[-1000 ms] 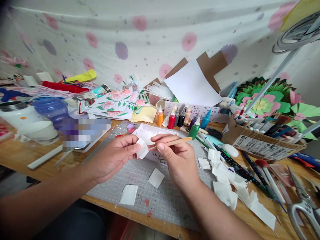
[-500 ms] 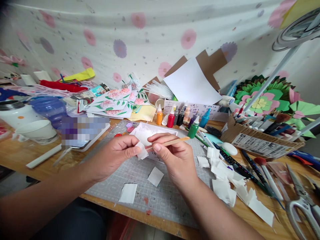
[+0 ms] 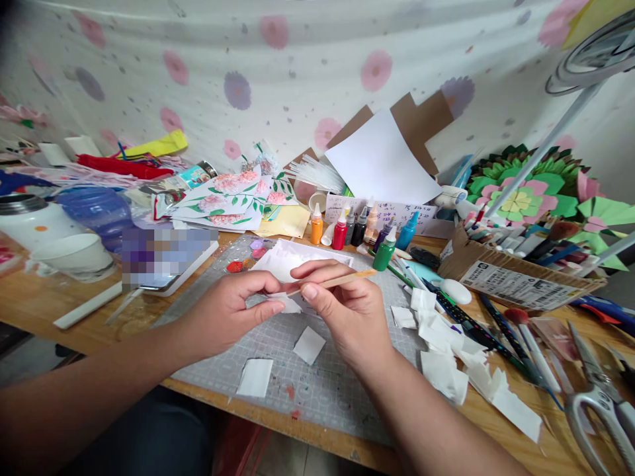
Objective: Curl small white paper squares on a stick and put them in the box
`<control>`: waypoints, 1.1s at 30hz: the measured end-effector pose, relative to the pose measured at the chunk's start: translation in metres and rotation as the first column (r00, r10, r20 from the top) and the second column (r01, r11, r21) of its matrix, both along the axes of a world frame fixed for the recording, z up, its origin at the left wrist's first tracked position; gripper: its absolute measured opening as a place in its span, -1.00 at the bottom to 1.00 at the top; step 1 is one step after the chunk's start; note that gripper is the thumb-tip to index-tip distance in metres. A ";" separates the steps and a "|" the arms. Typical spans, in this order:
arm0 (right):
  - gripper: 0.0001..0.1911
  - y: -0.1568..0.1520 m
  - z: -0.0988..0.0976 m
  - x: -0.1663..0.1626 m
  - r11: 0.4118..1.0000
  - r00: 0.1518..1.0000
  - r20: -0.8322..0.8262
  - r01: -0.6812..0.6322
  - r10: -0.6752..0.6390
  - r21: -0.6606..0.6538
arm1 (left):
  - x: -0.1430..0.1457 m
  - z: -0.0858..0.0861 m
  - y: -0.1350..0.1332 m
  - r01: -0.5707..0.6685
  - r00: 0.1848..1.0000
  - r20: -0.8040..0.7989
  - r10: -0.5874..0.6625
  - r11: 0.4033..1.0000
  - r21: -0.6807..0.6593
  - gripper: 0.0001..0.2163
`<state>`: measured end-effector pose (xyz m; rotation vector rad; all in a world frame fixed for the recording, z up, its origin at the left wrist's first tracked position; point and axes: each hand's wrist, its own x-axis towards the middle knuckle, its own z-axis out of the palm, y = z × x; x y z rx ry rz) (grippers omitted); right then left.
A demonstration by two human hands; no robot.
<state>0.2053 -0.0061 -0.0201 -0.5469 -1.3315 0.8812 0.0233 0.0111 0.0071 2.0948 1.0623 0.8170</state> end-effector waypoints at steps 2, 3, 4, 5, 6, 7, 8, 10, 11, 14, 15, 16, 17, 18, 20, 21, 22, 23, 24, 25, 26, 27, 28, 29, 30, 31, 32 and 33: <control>-0.90 0.000 0.000 0.000 1.000 1.000 0.016 0.010 -0.010 0.014 | 0.000 -0.001 0.000 -0.005 1.000 -0.018 0.005 1.000 0.019 -0.89; -0.88 0.000 0.000 -0.001 1.000 1.000 0.026 0.010 -0.010 0.019 | 0.000 -0.002 0.001 -0.009 1.000 -0.027 0.010 1.000 0.029 -0.89; -0.86 0.000 0.000 -0.001 1.000 0.999 0.035 0.009 -0.010 0.025 | -0.001 -0.003 0.001 -0.013 0.999 -0.034 0.014 0.999 0.041 -0.90; -0.84 0.000 0.000 -0.001 1.000 0.999 0.043 0.008 -0.009 0.028 | -0.001 -0.003 0.001 -0.014 0.999 -0.041 0.016 0.999 0.053 -0.91; -0.83 0.000 0.001 -0.002 0.999 0.999 0.051 0.009 -0.011 0.032 | -0.001 -0.004 0.000 -0.014 0.999 -0.045 0.017 0.998 0.063 -0.91; -0.81 -0.001 0.001 -0.002 0.999 0.998 0.062 0.014 -0.016 0.034 | -0.002 -0.004 0.000 -0.011 0.999 -0.047 0.015 0.997 0.072 -0.92; -0.80 -0.001 0.001 -0.002 0.999 0.997 0.071 0.023 -0.025 0.036 | -0.002 -0.004 0.000 -0.008 0.999 -0.047 0.012 0.997 0.079 -0.93; -0.79 -0.001 0.001 -0.002 0.998 0.995 0.087 0.041 -0.044 0.041 | -0.002 -0.005 -0.001 -0.008 0.999 -0.032 0.011 0.995 0.099 -0.94; -0.79 -0.001 0.001 -0.002 0.998 0.995 0.091 0.045 -0.048 0.041 | -0.002 -0.005 -0.001 -0.011 1.000 -0.017 0.013 0.993 0.116 -0.94; -0.80 -0.001 0.001 -0.002 0.999 0.996 0.077 0.038 -0.040 0.036 | -0.004 -0.008 -0.001 -0.009 0.998 0.068 -0.004 0.980 0.198 -0.89; -0.81 0.000 0.001 -0.001 0.999 0.997 0.069 0.034 -0.036 0.030 | -0.005 -0.009 0.000 0.002 0.995 0.093 -0.024 0.973 0.230 -0.85; -0.81 0.000 0.000 -0.001 0.999 0.998 0.058 0.032 -0.033 0.023 | -0.005 -0.009 0.000 0.025 0.993 0.108 -0.055 0.964 0.264 -0.80; -0.82 0.001 -0.001 -0.001 0.999 0.998 0.046 0.029 -0.030 0.016 | -0.006 -0.009 0.000 0.055 0.989 0.113 -0.093 0.953 0.298 -0.76; -0.82 0.001 -0.001 -0.001 1.000 0.999 0.032 0.026 -0.026 0.009 | -0.007 -0.009 0.001 0.091 0.985 0.108 -0.134 0.940 0.328 -0.73; -0.82 0.002 -0.002 -0.001 1.000 1.000 0.007 0.019 -0.019 -0.002 | -0.008 -0.007 0.002 0.157 0.974 0.099 -0.206 0.919 0.362 -0.72; -0.82 0.003 -0.003 -0.002 1.000 1.000 -0.004 0.014 -0.014 -0.004 | -0.008 -0.006 0.002 0.183 0.966 0.108 -0.235 0.916 0.358 -0.75; -0.81 0.003 -0.003 -0.002 1.000 1.000 -0.012 0.008 -0.008 -0.003 | -0.008 -0.005 0.003 0.197 0.958 0.133 -0.254 0.921 0.336 -0.78; -0.81 0.003 -0.004 -0.002 1.000 1.000 -0.018 0.004 -0.004 -0.003 | -0.008 -0.005 0.003 0.202 0.952 0.167 -0.258 0.935 0.291 -0.81; -0.81 0.004 -0.004 -0.002 1.000 1.000 -0.022 0.000 0.000 -0.003 | -0.008 -0.004 0.004 0.200 0.947 0.206 -0.247 0.954 0.225 -0.84; -0.81 0.004 -0.004 -0.002 1.000 1.000 -0.024 -0.005 0.005 -0.002 | -0.007 -0.004 0.004 0.195 0.942 0.247 -0.227 0.970 0.146 -0.87; -0.81 0.004 -0.004 -0.002 1.000 1.000 -0.028 -0.009 0.009 0.000 | -0.007 -0.003 0.004 0.188 0.938 0.286 -0.197 0.980 0.061 -0.90; -0.81 0.004 -0.004 -0.002 1.000 0.999 -0.030 -0.012 0.012 0.002 | -0.006 -0.003 0.004 0.178 0.934 0.318 -0.163 0.984 -0.020 -0.93; -0.81 0.003 -0.004 -0.002 1.000 0.999 -0.031 -0.014 0.014 0.005 | -0.006 -0.003 0.004 0.174 0.930 0.343 -0.133 0.981 -0.091 -0.95; -0.82 0.003 -0.004 -0.001 1.000 0.999 -0.033 -0.016 0.017 0.008 | -0.006 -0.003 0.005 0.175 0.924 0.365 -0.113 0.974 -0.143 -0.98; -0.83 0.003 -0.004 -0.001 1.000 0.999 -0.038 -0.021 0.022 0.010 | -0.006 -0.004 0.005 0.179 0.917 0.386 -0.098 0.967 -0.180 -0.99; -0.85 0.003 -0.003 -0.001 1.000 0.999 -0.043 -0.027 0.027 0.010 | -0.007 -0.004 0.006 0.185 0.910 0.404 -0.088 0.960 -0.208 -0.97; -0.87 0.002 -0.003 -0.001 0.999 0.998 -0.049 -0.033 0.033 0.011 | -0.007 -0.005 0.006 0.191 0.905 0.419 -0.079 0.954 -0.232 -0.94; -0.89 0.002 -0.003 -0.001 0.999 0.998 -0.056 -0.037 0.038 0.014 | -0.008 -0.006 0.007 0.199 0.899 0.432 -0.074 0.947 -0.252 -0.93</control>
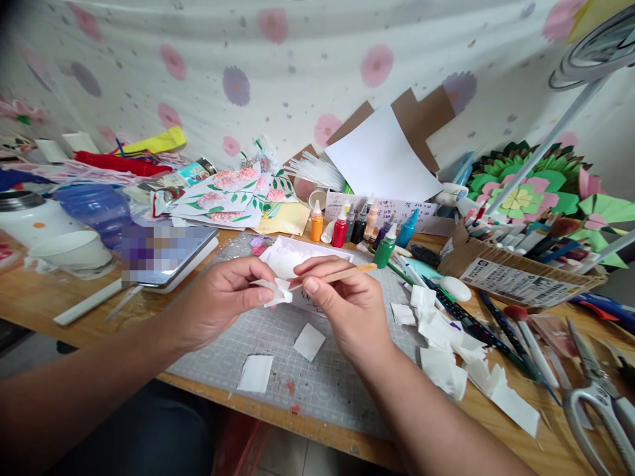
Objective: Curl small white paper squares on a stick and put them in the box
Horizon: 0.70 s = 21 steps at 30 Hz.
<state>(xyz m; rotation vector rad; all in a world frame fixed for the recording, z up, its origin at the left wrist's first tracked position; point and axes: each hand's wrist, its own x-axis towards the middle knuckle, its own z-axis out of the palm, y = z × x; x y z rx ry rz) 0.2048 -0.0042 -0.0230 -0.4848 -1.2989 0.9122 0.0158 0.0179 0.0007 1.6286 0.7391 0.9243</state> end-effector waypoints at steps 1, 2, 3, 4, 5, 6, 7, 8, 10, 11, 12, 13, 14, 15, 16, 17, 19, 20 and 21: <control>-0.90 0.000 0.000 0.000 1.000 1.000 -0.010 -0.003 0.003 0.009 | 0.000 -0.001 0.001 0.006 1.000 0.011 -0.005 1.000 -0.020 -0.91; -0.91 0.000 0.000 0.000 1.000 1.000 -0.016 -0.003 0.003 0.020 | -0.001 -0.002 0.001 0.012 1.000 0.019 -0.011 0.999 -0.037 -0.90; -0.91 0.000 0.000 0.000 0.999 1.000 -0.019 0.001 -0.001 0.034 | -0.001 -0.003 0.001 0.020 1.000 0.025 -0.018 0.998 -0.052 -0.89; -0.90 -0.001 -0.001 0.000 0.999 1.000 -0.017 0.007 -0.006 0.046 | -0.001 -0.003 0.001 0.030 0.999 0.033 -0.028 0.997 -0.064 -0.87; -0.90 -0.001 -0.001 0.000 0.998 1.000 -0.012 0.011 -0.010 0.056 | -0.001 -0.003 0.001 0.042 0.998 0.042 -0.039 0.996 -0.077 -0.86; -0.90 -0.001 -0.001 0.000 0.998 1.000 -0.003 0.012 -0.012 0.064 | -0.001 -0.003 0.001 0.052 0.997 0.052 -0.048 0.995 -0.091 -0.84; -0.89 -0.001 -0.001 0.000 0.998 1.000 0.007 0.010 -0.010 0.069 | -0.001 -0.003 0.000 0.061 0.996 0.064 -0.054 0.993 -0.105 -0.83; -0.88 -0.002 -0.001 0.000 0.997 1.000 0.015 0.005 -0.006 0.076 | -0.001 -0.003 0.000 0.066 0.996 0.075 -0.058 0.991 -0.120 -0.83; -0.85 -0.003 -0.001 0.000 0.995 1.000 0.027 -0.006 0.003 0.097 | 0.000 -0.003 -0.001 0.072 0.994 0.093 -0.058 0.987 -0.145 -0.84; -0.83 -0.003 -0.001 0.000 0.994 0.999 0.034 -0.006 0.002 0.107 | 0.000 -0.003 -0.001 0.074 0.993 0.099 -0.059 0.985 -0.153 -0.84; -0.82 -0.003 0.000 -0.001 0.993 0.999 0.043 -0.001 -0.004 0.117 | 0.001 -0.003 -0.002 0.078 0.993 0.102 -0.062 0.984 -0.159 -0.85; -0.81 -0.003 0.000 -0.001 0.992 0.998 0.053 0.007 -0.014 0.127 | 0.001 -0.003 -0.002 0.082 0.993 0.103 -0.065 0.983 -0.163 -0.85; -0.81 -0.003 0.000 -0.001 0.991 0.998 0.065 0.017 -0.025 0.133 | 0.002 -0.003 -0.002 0.083 0.992 0.102 -0.067 0.983 -0.166 -0.85; -0.81 -0.003 0.001 -0.001 0.990 0.997 0.075 0.026 -0.036 0.136 | 0.002 -0.003 -0.002 0.083 0.993 0.097 -0.067 0.982 -0.168 -0.85; -0.80 -0.003 0.001 -0.001 0.990 0.995 0.084 0.034 -0.046 0.138 | 0.002 -0.003 -0.002 0.079 0.994 0.088 -0.065 0.983 -0.168 -0.84; -0.80 -0.003 0.001 0.000 0.989 0.994 0.095 0.042 -0.055 0.139 | 0.002 -0.003 -0.002 0.072 0.995 0.074 -0.061 0.984 -0.164 -0.83; -0.79 -0.004 0.003 0.000 0.989 0.989 0.125 0.056 -0.074 0.139 | 0.003 -0.003 -0.003 0.062 0.998 0.041 -0.056 0.987 -0.148 -0.81; -0.78 -0.004 0.004 0.000 0.988 0.986 0.141 0.064 -0.085 0.142 | 0.003 -0.003 -0.003 0.061 0.998 0.029 -0.058 0.989 -0.135 -0.81; -0.77 -0.004 0.005 0.000 0.986 0.983 0.157 0.074 -0.097 0.147 | 0.003 -0.003 -0.003 0.063 0.998 0.023 -0.061 0.991 -0.122 -0.81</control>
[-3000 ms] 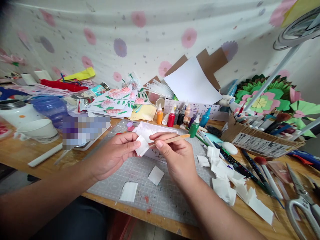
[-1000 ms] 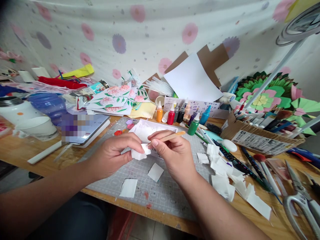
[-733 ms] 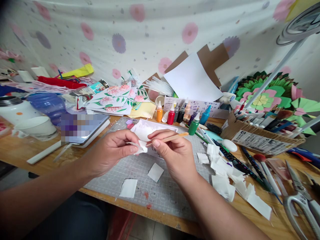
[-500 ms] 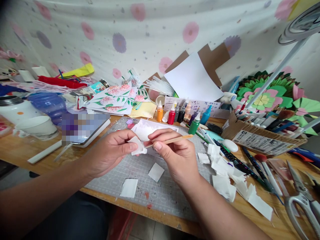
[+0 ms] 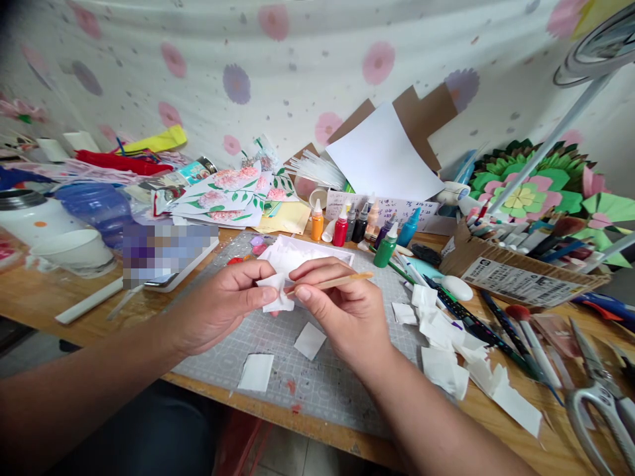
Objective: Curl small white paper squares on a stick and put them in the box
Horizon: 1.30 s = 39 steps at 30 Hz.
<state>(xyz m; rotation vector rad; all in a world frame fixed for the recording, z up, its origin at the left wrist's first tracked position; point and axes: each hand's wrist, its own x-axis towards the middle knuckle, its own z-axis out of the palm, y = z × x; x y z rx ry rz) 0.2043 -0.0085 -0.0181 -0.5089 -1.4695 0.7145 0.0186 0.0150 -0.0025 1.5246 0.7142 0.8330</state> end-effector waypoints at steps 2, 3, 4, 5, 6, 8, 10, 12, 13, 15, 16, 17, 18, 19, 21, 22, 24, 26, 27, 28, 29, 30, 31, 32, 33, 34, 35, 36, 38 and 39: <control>-0.76 -0.001 0.003 0.000 0.999 0.999 0.028 0.029 -0.029 0.017 | 0.000 0.001 0.000 0.012 1.000 0.007 -0.012 1.000 0.015 -0.84; -0.76 -0.002 0.004 0.000 0.999 0.998 0.043 0.042 -0.043 0.030 | 0.000 0.001 0.000 0.011 1.000 0.011 -0.012 1.000 0.018 -0.85; -0.76 -0.002 0.006 0.000 0.998 0.997 0.060 0.054 -0.057 0.041 | 0.000 0.001 0.000 0.004 1.000 0.011 -0.004 1.000 0.022 -0.86; -0.75 -0.003 0.007 0.000 0.997 0.995 0.078 0.063 -0.066 0.051 | 0.001 0.002 0.000 -0.008 1.000 0.008 0.008 1.000 0.025 -0.86; -0.76 -0.003 0.007 0.000 0.996 0.993 0.094 0.066 -0.071 0.057 | 0.001 0.002 0.000 -0.022 1.000 0.001 0.022 0.999 0.028 -0.86; -0.77 -0.003 0.006 0.000 0.997 0.993 0.102 0.057 -0.062 0.053 | 0.000 0.002 0.000 -0.039 0.999 -0.012 0.039 0.999 0.035 -0.86; -0.78 -0.002 0.003 0.001 0.999 0.998 0.059 0.028 -0.031 0.040 | 0.000 0.001 0.001 -0.025 1.000 -0.010 0.025 0.999 0.029 -0.88; -0.79 -0.001 0.000 0.002 1.000 1.000 0.003 -0.007 0.007 0.026 | -0.001 0.000 0.001 -0.006 1.000 -0.001 0.006 1.000 0.011 -0.89; -0.80 -0.001 -0.001 0.002 1.000 1.000 -0.013 -0.021 0.022 0.017 | -0.002 0.000 0.000 0.003 1.000 0.004 -0.003 1.000 -0.001 -0.89; -0.81 -0.001 -0.001 0.003 0.999 0.999 -0.004 -0.033 0.033 0.010 | -0.002 0.000 0.000 0.022 1.000 0.016 -0.022 0.999 -0.028 -0.88; -0.81 -0.001 0.000 0.003 0.999 0.999 0.012 -0.032 0.032 0.016 | -0.002 0.000 -0.001 0.033 0.999 0.023 -0.032 0.999 -0.040 -0.88; -0.81 -0.002 0.001 0.003 0.999 0.999 0.024 -0.031 0.030 0.025 | -0.002 0.001 -0.001 0.042 0.999 0.032 -0.041 0.998 -0.052 -0.87; -0.81 -0.002 0.002 0.003 0.999 0.999 0.033 -0.030 0.029 0.035 | -0.002 0.002 -0.002 0.050 0.998 0.042 -0.047 0.997 -0.064 -0.86; -0.81 -0.003 0.003 0.003 0.999 0.999 0.039 -0.030 0.029 0.045 | -0.002 0.002 -0.002 0.054 0.997 0.051 -0.051 0.996 -0.077 -0.86; -0.79 -0.004 0.004 0.003 0.998 0.998 0.050 -0.031 0.028 0.052 | -0.001 0.004 -0.002 0.061 0.996 0.069 -0.055 0.993 -0.102 -0.85; -0.78 -0.004 0.005 0.004 0.998 0.998 0.059 -0.030 0.026 0.052 | -0.001 0.004 -0.002 0.064 0.996 0.076 -0.056 0.991 -0.114 -0.85; -0.77 -0.004 0.005 0.004 0.998 0.997 0.078 -0.021 0.017 0.053 | 0.000 0.005 -0.002 0.068 0.995 0.082 -0.057 0.989 -0.133 -0.85; -0.75 -0.005 0.006 0.004 0.998 0.996 0.089 -0.017 0.012 0.054 | 0.000 0.005 -0.002 0.066 0.995 0.082 -0.054 0.987 -0.145 -0.85; -0.75 -0.005 0.006 0.004 0.998 0.996 0.093 -0.017 0.011 0.057 | 0.000 0.005 -0.002 0.065 0.995 0.079 -0.054 0.987 -0.148 -0.85; -0.74 -0.005 0.007 0.004 0.998 0.995 0.096 -0.016 0.010 0.057 | 0.000 0.006 -0.003 0.066 0.996 0.077 -0.055 0.987 -0.149 -0.86; -0.74 -0.005 0.007 0.003 0.998 0.995 0.100 -0.015 0.009 0.060 | 0.000 0.006 -0.003 0.067 0.996 0.075 -0.057 0.987 -0.149 -0.86; -0.74 -0.005 0.007 0.003 0.998 0.994 0.105 -0.013 0.007 0.061 | 0.000 0.007 -0.003 0.070 0.995 0.074 -0.059 0.987 -0.148 -0.86; -0.74 -0.005 0.008 0.003 0.998 0.994 0.110 -0.010 0.003 0.062 | 0.000 0.007 -0.003 0.073 0.995 0.074 -0.063 0.987 -0.146 -0.86; -0.74 -0.005 0.008 0.003 0.998 0.993 0.115 -0.008 0.000 0.064 | 0.000 0.007 -0.004 0.076 0.995 0.075 -0.065 0.986 -0.146 -0.86; -0.74 -0.005 0.008 0.003 0.998 0.993 0.117 -0.006 -0.002 0.067 | 0.000 0.008 -0.004 0.077 0.995 0.078 -0.066 0.986 -0.146 -0.86; -0.75 -0.005 0.008 0.003 0.998 0.993 0.117 -0.005 -0.003 0.070 | 0.000 0.008 -0.004 0.077 0.995 0.080 -0.066 0.986 -0.148 -0.86; -0.75 -0.005 0.007 0.004 0.997 0.993 0.116 -0.005 -0.003 0.073 | 0.000 0.008 -0.004 0.077 0.995 0.080 -0.066 0.986 -0.149 -0.86; -0.75 -0.005 0.007 0.004 0.997 0.993 0.115 -0.005 -0.003 0.073 | 0.000 0.008 -0.004 0.075 0.995 0.080 -0.064 0.986 -0.151 -0.86; -0.75 -0.005 0.007 0.004 0.998 0.993 0.116 -0.003 -0.004 0.066 | 0.000 0.008 -0.004 0.074 0.995 0.078 -0.063 0.985 -0.154 -0.86; -0.76 -0.006 0.007 0.004 0.998 0.993 0.119 -0.001 -0.006 0.060 | 0.000 0.009 -0.004 0.075 0.995 0.077 -0.064 0.985 -0.154 -0.86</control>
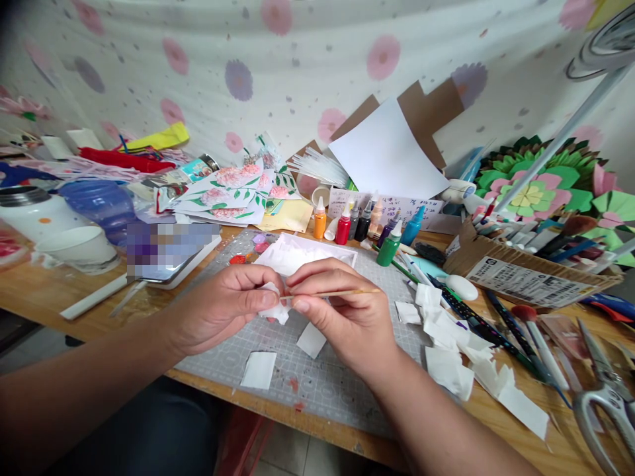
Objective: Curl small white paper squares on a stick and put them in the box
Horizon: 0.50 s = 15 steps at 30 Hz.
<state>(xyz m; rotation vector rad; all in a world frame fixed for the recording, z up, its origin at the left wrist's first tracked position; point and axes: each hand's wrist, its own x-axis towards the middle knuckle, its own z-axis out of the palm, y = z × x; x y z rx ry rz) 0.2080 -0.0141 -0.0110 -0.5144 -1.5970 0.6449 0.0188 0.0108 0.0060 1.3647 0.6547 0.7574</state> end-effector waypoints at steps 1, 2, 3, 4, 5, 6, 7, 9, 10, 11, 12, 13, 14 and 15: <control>-0.76 0.000 0.000 0.000 1.000 1.000 0.005 0.002 -0.002 -0.005 | 0.000 0.000 0.000 0.001 1.000 0.000 -0.001 1.000 0.001 -0.85; -0.77 -0.001 0.001 0.000 1.000 1.000 0.008 0.005 -0.005 -0.008 | 0.000 0.000 0.000 0.001 1.000 0.000 -0.001 1.000 0.001 -0.85; -0.77 -0.001 0.001 0.000 1.000 1.000 0.013 0.007 -0.007 -0.007 | 0.000 0.000 0.000 0.001 1.000 -0.002 -0.001 1.000 0.001 -0.85; -0.77 -0.001 0.001 -0.001 1.000 1.000 0.015 0.011 -0.011 -0.004 | 0.000 0.000 0.000 0.001 1.000 -0.003 -0.001 1.000 0.003 -0.86; -0.78 -0.001 0.002 -0.001 1.000 1.000 0.017 0.014 -0.014 -0.001 | 0.000 0.000 0.000 -0.001 1.000 -0.005 0.001 1.000 0.004 -0.86; -0.78 -0.001 0.002 -0.001 1.000 1.000 0.018 0.016 -0.016 0.000 | 0.000 0.000 0.000 -0.003 1.000 -0.006 0.003 1.000 0.004 -0.86; -0.78 -0.001 0.002 -0.001 1.000 1.000 0.019 0.017 -0.017 -0.001 | 0.000 0.000 0.000 -0.004 1.000 -0.008 0.004 1.000 0.004 -0.86; -0.79 -0.001 0.002 -0.001 1.000 1.000 0.020 0.019 -0.019 -0.005 | 0.000 0.000 0.000 -0.003 1.000 -0.011 0.003 1.000 0.005 -0.86; -0.78 0.000 0.002 -0.001 1.000 1.000 0.020 0.019 -0.019 -0.005 | 0.000 0.000 0.000 -0.002 1.000 -0.013 0.002 1.000 0.006 -0.86; -0.78 0.000 0.002 -0.001 1.000 1.000 0.020 0.018 -0.018 -0.002 | 0.000 0.000 0.000 -0.001 1.000 -0.015 0.002 1.000 0.005 -0.86; -0.78 0.000 0.002 -0.001 1.000 1.000 0.020 0.018 -0.018 0.001 | 0.000 0.000 0.000 -0.001 1.000 -0.013 0.001 1.000 0.004 -0.86; -0.77 0.001 0.003 -0.002 1.000 1.000 0.020 0.016 -0.016 0.004 | 0.000 0.000 0.000 -0.001 1.000 -0.011 0.001 1.000 0.001 -0.86; -0.77 0.001 0.003 -0.002 1.000 1.000 0.019 0.014 -0.014 0.006 | 0.000 0.000 0.000 -0.001 1.000 -0.007 0.001 1.000 -0.005 -0.86; -0.77 0.001 0.003 -0.002 1.000 1.000 0.019 0.012 -0.012 0.008 | 0.000 0.001 0.000 -0.002 1.000 -0.002 0.002 1.000 -0.012 -0.86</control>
